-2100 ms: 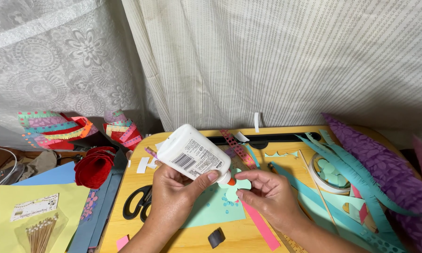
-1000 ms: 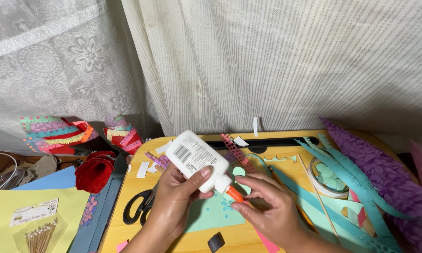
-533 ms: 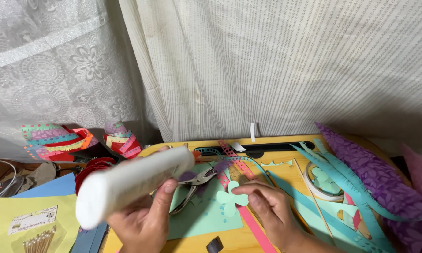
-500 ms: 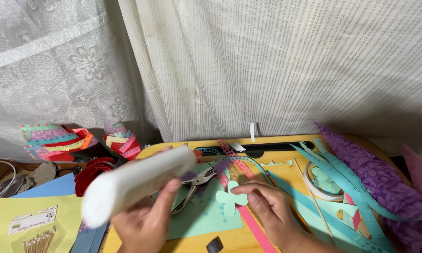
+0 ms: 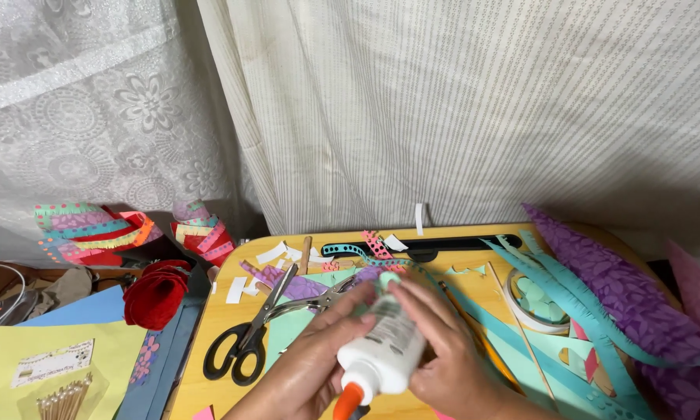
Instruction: Gluing a paper flower to a wooden stick and wrapping a pink paper strip around the base to create a decorative item.
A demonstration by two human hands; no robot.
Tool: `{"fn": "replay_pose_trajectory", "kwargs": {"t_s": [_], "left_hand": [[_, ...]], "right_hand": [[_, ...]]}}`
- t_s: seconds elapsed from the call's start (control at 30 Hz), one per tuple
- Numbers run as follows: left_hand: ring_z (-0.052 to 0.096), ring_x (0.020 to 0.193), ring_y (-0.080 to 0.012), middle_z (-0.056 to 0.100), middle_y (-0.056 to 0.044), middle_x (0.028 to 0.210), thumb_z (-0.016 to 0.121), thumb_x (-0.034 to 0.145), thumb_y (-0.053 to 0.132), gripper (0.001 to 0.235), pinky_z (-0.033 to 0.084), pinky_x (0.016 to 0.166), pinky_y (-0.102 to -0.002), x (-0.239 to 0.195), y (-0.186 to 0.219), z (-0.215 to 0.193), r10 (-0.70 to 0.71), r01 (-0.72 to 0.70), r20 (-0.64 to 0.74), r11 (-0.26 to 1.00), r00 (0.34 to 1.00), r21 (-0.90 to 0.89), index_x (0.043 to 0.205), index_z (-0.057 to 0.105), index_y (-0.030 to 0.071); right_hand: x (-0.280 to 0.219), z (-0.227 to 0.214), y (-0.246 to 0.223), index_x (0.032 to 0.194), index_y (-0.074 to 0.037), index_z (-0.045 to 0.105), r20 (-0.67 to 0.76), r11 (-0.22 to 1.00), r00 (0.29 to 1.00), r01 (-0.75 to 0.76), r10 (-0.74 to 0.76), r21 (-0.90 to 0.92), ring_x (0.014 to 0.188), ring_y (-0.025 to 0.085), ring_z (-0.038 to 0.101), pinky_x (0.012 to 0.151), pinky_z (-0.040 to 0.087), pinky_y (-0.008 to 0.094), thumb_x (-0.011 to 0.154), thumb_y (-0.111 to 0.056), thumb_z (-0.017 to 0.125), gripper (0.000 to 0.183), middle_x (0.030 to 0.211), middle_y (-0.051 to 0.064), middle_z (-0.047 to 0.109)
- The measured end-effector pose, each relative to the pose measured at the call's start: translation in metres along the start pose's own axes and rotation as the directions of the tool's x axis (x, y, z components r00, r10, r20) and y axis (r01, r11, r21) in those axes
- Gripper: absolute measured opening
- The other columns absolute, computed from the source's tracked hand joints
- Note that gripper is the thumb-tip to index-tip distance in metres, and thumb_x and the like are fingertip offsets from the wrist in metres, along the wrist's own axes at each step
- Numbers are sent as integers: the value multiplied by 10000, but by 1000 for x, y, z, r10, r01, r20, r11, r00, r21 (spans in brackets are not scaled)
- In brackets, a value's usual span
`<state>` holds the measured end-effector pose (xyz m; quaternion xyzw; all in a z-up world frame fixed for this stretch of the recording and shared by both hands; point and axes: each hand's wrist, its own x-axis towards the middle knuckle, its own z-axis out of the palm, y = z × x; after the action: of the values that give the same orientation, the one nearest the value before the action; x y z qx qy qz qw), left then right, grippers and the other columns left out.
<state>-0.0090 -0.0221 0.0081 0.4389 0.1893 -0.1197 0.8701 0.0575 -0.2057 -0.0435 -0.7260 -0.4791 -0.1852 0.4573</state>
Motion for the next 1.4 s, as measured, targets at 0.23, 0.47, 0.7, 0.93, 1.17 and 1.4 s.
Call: {"fn": "replay_pose_trajectory", "kwargs": {"t_s": [0.23,0.47,0.7,0.93,1.17,1.4], "left_hand": [[394,356,-117,582,-112,402,486,1028,405,420,320,413,-273,-12,11,-9,363,-377,157,683,918,625,943,732,75],[602,1305,-269,630,-138,1368,596,1014,249,378,404,1149,-446,-32,22,-6,531,-929,770,106,355,355,1354,634,87],[635,1350,-360,687,-128,1351,626,1042,273,330,487,1194,-477,-28,14,-1,510,-965,836,-44,200,258,1311,645,83],[623,1353,-314,702,-87,1325,555,1072,303,311,449,1181,-433,-31,9,0,499,-951,828,-26,256,309,1262,669,85],[709,1286,-246,763,-21,1232,571,1059,318,253,400,1102,-393,-26,2,-1,634,-923,751,-151,183,353,1141,720,131],[753,1201,-221,802,-21,1127,667,988,340,232,397,1085,-384,-22,-4,-2,716,-909,677,-151,169,387,1049,755,134]], "right_hand": [[4,-4,-2,1338,-6,620,24,997,999,23,-25,78,1165,299,695,977,553,389,824,-580,746,781,1289,178,677],[2,2,11,1101,-39,696,27,984,999,-30,26,178,1000,255,779,833,604,349,797,-205,803,363,1110,130,778],[-6,4,24,1116,-68,760,73,984,996,-58,46,169,1149,235,769,943,604,342,788,-264,778,382,1186,97,806],[27,-11,-23,1220,-45,724,222,957,975,-61,-3,284,1177,222,766,958,606,332,887,-294,684,418,1270,84,778],[15,-8,-10,1047,-124,776,187,981,980,-97,64,168,935,178,794,767,596,317,883,-411,709,337,1014,18,816],[-2,-2,11,1106,-203,804,201,981,966,-180,162,75,1222,195,707,958,566,348,793,-336,800,340,1257,34,769]]}}
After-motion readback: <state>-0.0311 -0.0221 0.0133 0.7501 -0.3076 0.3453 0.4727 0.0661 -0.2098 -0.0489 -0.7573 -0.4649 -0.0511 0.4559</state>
